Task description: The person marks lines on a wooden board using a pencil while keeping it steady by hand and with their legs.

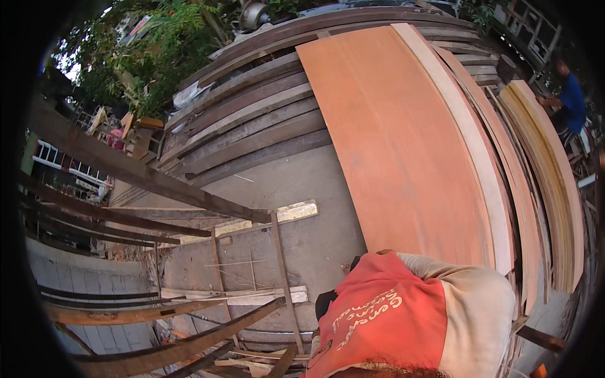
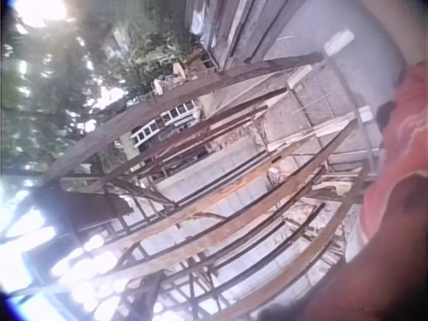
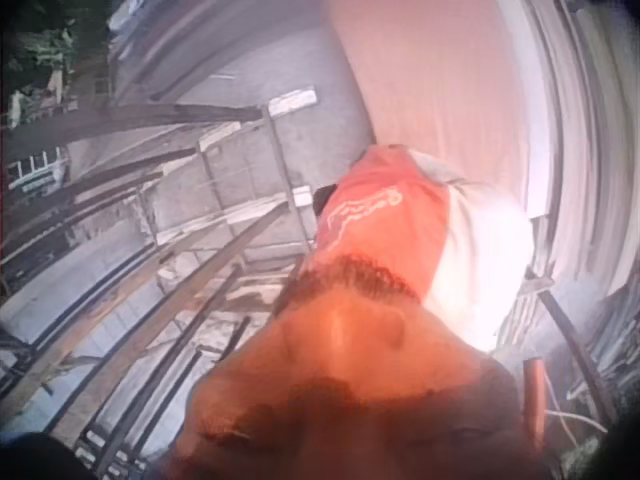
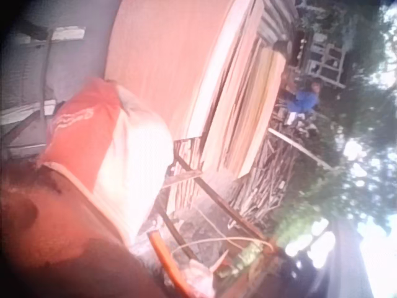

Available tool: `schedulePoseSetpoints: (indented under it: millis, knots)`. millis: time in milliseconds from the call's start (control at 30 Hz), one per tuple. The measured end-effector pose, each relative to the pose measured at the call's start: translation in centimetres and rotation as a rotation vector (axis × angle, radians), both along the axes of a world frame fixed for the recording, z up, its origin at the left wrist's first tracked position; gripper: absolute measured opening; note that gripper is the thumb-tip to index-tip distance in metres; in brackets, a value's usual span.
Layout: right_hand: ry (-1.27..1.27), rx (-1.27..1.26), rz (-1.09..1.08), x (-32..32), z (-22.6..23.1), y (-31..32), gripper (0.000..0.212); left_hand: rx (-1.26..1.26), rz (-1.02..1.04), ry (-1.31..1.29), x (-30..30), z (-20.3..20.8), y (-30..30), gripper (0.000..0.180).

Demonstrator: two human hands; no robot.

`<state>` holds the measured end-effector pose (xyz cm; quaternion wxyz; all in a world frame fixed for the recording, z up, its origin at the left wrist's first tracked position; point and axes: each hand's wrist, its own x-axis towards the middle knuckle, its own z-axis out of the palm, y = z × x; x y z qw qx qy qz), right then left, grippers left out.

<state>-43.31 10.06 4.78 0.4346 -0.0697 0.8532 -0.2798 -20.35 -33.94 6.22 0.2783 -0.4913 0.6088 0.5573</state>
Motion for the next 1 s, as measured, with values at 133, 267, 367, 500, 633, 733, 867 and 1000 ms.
schedulePoseSetpoints:
  millis: [133,267,367,500,633,733,867,1000]
  knots:
    - [0.0,-0.029,-0.438,6.1,1.7,-0.6,0.038,0.018,-0.445,0.046,-5.7,0.2,-4.4,0.022]
    - [-0.099,-0.135,-1.279,13.7,5.5,-2.1,0.027,0.054,-0.722,0.034,-12.8,-0.5,-11.5,0.024]
    - [-0.016,-0.212,-1.805,21.4,7.9,-5.0,0.02,0.067,-0.772,-0.063,-21.2,-1.2,-17.4,0.025]
    - [-0.119,0.022,-2.102,37.2,8.6,-15.3,0.027,0.032,-0.934,-0.144,-30.4,-3.2,-18.0,0.027]
    - [-0.428,0.165,-2.105,49.4,8.8,-30.6,0.028,0.222,-1.486,-0.291,-36.8,-5.1,-15.2,0.029]
    - [-0.517,0.133,-2.143,52.4,9.4,-38.7,0.028,0.443,-1.468,-0.357,-37.9,-7.4,-9.5,0.027]
    - [-0.454,0.08,-2.233,53.0,8.9,-41.8,0.028,0.265,-1.193,0.01,-31.8,-7.4,2.3,0.013]
    - [-0.411,0.073,-2.324,56.2,8.1,-40.7,0.029,0.215,-1.506,0.122,-19.2,-4.8,13.8,0.03]
